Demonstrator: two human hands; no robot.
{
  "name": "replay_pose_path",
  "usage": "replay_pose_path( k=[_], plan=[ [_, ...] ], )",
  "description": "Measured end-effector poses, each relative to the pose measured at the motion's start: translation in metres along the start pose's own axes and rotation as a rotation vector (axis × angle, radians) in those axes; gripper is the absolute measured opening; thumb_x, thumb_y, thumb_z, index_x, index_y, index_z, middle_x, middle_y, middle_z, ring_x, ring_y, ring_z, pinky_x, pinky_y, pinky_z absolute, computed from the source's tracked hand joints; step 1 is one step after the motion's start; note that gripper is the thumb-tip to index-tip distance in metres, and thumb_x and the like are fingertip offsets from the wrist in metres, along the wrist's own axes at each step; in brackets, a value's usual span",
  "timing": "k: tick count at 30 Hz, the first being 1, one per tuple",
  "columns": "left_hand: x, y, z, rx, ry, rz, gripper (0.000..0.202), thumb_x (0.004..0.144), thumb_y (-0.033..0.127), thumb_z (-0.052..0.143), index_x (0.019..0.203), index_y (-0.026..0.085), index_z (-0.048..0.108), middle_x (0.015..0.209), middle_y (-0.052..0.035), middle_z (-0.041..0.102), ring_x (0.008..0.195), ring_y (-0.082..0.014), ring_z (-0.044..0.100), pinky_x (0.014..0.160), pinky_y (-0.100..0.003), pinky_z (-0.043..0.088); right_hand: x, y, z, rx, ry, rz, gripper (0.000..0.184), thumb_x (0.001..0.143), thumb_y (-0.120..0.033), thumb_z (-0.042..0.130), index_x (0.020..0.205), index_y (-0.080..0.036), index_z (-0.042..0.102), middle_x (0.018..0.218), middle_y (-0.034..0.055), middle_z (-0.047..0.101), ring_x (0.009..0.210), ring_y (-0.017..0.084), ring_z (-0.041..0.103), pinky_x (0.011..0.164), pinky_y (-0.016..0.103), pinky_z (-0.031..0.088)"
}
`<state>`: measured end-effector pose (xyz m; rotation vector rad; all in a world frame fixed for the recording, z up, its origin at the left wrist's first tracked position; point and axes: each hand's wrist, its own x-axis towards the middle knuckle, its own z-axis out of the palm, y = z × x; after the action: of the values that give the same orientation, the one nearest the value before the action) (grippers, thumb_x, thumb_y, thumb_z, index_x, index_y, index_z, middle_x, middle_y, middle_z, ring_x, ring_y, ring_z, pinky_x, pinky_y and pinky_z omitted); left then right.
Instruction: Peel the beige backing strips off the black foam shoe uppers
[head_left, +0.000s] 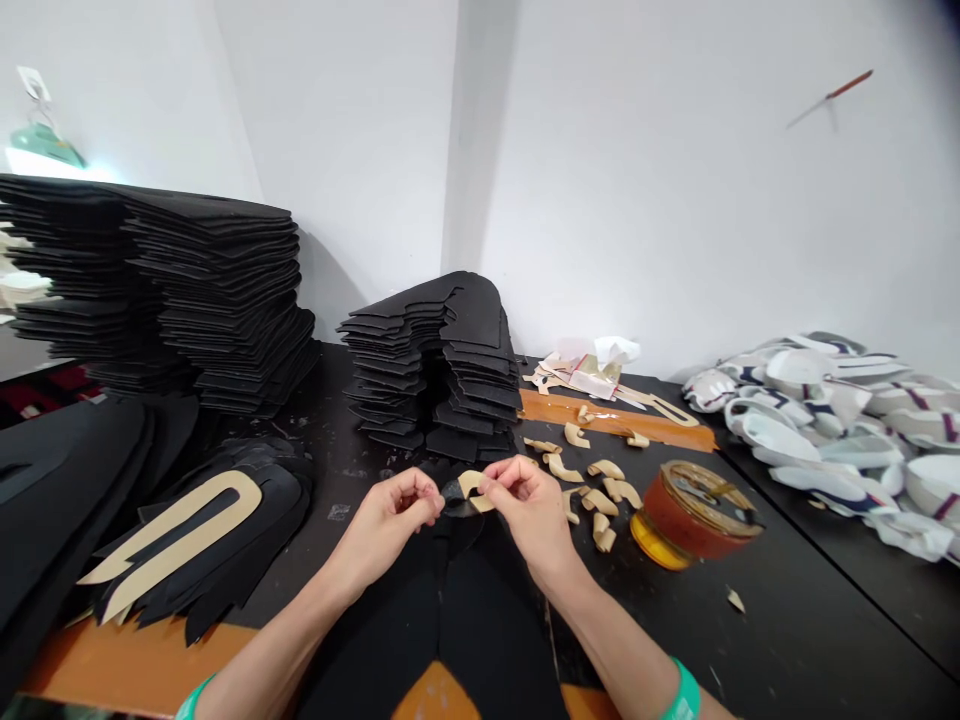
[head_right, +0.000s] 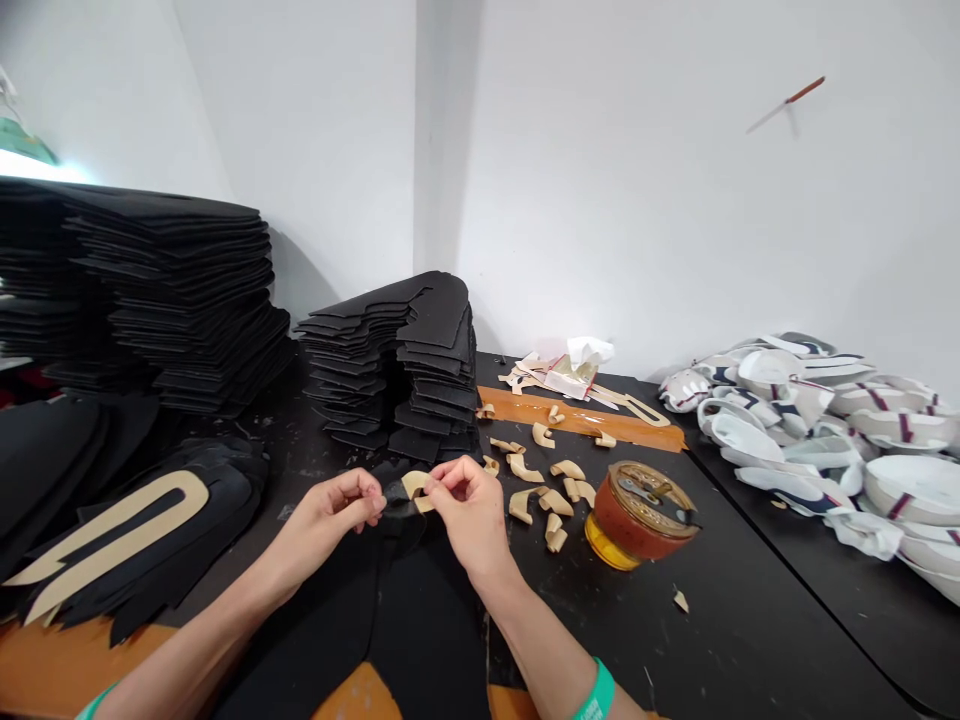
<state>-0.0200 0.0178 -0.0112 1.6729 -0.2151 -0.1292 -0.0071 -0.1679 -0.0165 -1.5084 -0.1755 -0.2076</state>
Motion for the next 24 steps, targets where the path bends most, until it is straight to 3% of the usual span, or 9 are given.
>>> replay_pose_path(
  k=[4, 7, 9, 11, 13, 15, 19, 24],
  plan=[
    [-0.001, 0.002, 0.003, -0.097, 0.065, -0.029, 0.019, 0.083, 0.033, 0.058, 0.076, 0.016, 0.053, 0.067, 0.0020, 0.057, 0.066, -0.0091, 0.050, 0.061, -0.019, 0.039, 0.004, 0.008, -0.003, 0.188, 0.051, 0.224, 0.025, 0.071, -0.029, 0.072, 0.064, -0.017, 0.051, 0.080, 0.0025, 0.065, 0.075, 0.014, 0.059, 0.071, 0.028, 0.047],
    [-0.003, 0.004, 0.004, -0.192, 0.121, -0.052, 0.019, 0.082, 0.033, 0.058, 0.077, 0.016, 0.051, 0.066, 0.0024, 0.057, 0.063, -0.0085, 0.050, 0.061, -0.019, 0.039, 0.002, 0.008, -0.004, 0.153, 0.085, 0.219, 0.027, 0.074, -0.038, 0.071, 0.083, -0.018, 0.056, 0.086, 0.0034, 0.063, 0.077, 0.017, 0.060, 0.070, 0.031, 0.050],
    [-0.006, 0.007, 0.004, -0.220, 0.155, -0.061, 0.020, 0.080, 0.033, 0.060, 0.076, 0.016, 0.050, 0.064, 0.0026, 0.057, 0.061, -0.0083, 0.050, 0.061, -0.019, 0.039, -0.003, 0.003, -0.005, -0.011, 0.155, 0.023, 0.031, 0.077, -0.038, 0.070, 0.097, -0.020, 0.054, 0.094, 0.0041, 0.061, 0.082, 0.017, 0.060, 0.072, 0.033, 0.051],
    [-0.010, 0.011, 0.004, -0.220, 0.179, -0.067, 0.021, 0.079, 0.034, 0.062, 0.075, 0.016, 0.050, 0.063, 0.0024, 0.057, 0.060, -0.0081, 0.049, 0.060, -0.020, 0.038, -0.011, -0.008, -0.004, -0.267, 0.143, -0.299, 0.028, 0.080, -0.031, 0.068, 0.101, -0.021, 0.054, 0.104, 0.0063, 0.057, 0.092, 0.019, 0.059, 0.079, 0.035, 0.051],
    [-0.015, 0.015, 0.003, -0.217, 0.192, -0.061, 0.022, 0.078, 0.034, 0.063, 0.074, 0.016, 0.051, 0.063, 0.0024, 0.057, 0.060, -0.0080, 0.049, 0.060, -0.020, 0.038, -0.020, -0.021, -0.002, -0.496, 0.009, -0.613, 0.024, 0.080, -0.023, 0.067, 0.102, -0.020, 0.056, 0.110, 0.0084, 0.054, 0.102, 0.021, 0.055, 0.087, 0.038, 0.048],
    [-0.019, 0.020, 0.004, -0.215, 0.197, -0.052, 0.022, 0.077, 0.034, 0.064, 0.074, 0.016, 0.051, 0.063, 0.0027, 0.057, 0.061, -0.0080, 0.050, 0.060, -0.019, 0.039, -0.026, -0.033, 0.001, -0.664, -0.135, -0.833, 0.020, 0.081, -0.019, 0.066, 0.100, -0.020, 0.058, 0.108, 0.0094, 0.053, 0.106, 0.023, 0.053, 0.091, 0.041, 0.047],
    [-0.025, 0.028, 0.009, -0.233, 0.205, -0.035, 0.022, 0.076, 0.033, 0.065, 0.074, 0.016, 0.052, 0.064, 0.0031, 0.058, 0.062, -0.0080, 0.051, 0.060, -0.020, 0.039, -0.028, -0.048, 0.007, -0.873, -0.261, -0.996, 0.005, 0.086, -0.013, 0.057, 0.088, -0.017, 0.060, 0.100, 0.0098, 0.056, 0.101, 0.023, 0.052, 0.085, 0.039, 0.048],
    [-0.029, 0.033, 0.015, -0.302, 0.217, -0.027, 0.021, 0.075, 0.033, 0.066, 0.076, 0.016, 0.053, 0.067, 0.0023, 0.060, 0.064, -0.0084, 0.053, 0.060, -0.020, 0.039, -0.024, -0.057, 0.007, -0.922, -0.254, -1.022, 0.013, 0.088, -0.009, 0.050, 0.080, -0.015, 0.059, 0.097, 0.0099, 0.056, 0.097, 0.021, 0.051, 0.083, 0.035, 0.048]
  ],
)
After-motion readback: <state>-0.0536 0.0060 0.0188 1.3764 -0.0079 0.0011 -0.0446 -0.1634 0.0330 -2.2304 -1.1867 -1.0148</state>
